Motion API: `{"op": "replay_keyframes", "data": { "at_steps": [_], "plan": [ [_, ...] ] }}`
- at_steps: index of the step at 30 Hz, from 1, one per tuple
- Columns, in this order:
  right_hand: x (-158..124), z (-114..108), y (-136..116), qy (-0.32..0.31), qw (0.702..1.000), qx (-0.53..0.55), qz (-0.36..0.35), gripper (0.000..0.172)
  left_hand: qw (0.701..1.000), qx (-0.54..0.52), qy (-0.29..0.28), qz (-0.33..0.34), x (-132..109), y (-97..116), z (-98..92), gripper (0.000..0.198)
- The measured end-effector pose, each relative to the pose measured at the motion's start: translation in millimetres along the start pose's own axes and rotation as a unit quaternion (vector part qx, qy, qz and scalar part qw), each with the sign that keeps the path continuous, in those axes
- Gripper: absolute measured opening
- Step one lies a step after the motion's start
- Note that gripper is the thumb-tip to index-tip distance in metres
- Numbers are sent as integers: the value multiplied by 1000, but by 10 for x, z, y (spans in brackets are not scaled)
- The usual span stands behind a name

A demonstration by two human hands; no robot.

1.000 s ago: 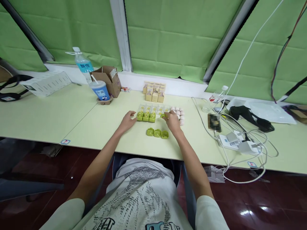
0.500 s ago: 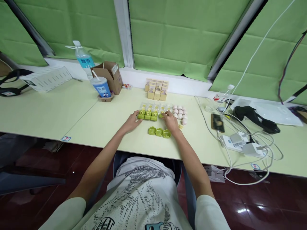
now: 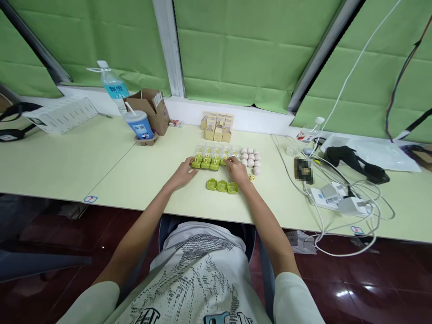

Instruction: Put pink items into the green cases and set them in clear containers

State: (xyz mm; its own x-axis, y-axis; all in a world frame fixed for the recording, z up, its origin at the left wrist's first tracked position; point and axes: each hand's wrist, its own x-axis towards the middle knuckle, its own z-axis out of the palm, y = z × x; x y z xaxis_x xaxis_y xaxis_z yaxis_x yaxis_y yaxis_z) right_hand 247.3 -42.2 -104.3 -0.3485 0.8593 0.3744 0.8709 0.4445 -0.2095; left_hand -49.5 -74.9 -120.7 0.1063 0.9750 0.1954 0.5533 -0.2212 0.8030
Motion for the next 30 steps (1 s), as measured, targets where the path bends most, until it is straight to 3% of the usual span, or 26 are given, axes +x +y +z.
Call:
{"op": "replay_keyframes", "data": {
  "at_steps": [6,10,13,16,18,24,30],
  "plan": [
    [-32,-253,-55,24,1000,9,16,43,999,1,38,-8,37,20,8,59],
    [-283,-612,54,57,990,-17,127,36,998,-6,65,-20,57,42,-2,52],
    [-537,-781,179,-30,972,-74,222,31,997,-12,71,-23,53,57,-6,49],
    [-674,-791,254,-119,961,-87,236,32,997,-14,71,-25,43,69,-11,48],
    [-675,-746,271,-138,960,-79,229,29,997,-13,69,-26,40,76,-20,49],
    [-607,-680,307,-138,962,-62,226,21,998,-16,63,-28,34,80,-50,49],
    [-643,-727,362,-124,967,-41,220,36,997,-10,68,-22,22,111,-48,47]
  ]
}}
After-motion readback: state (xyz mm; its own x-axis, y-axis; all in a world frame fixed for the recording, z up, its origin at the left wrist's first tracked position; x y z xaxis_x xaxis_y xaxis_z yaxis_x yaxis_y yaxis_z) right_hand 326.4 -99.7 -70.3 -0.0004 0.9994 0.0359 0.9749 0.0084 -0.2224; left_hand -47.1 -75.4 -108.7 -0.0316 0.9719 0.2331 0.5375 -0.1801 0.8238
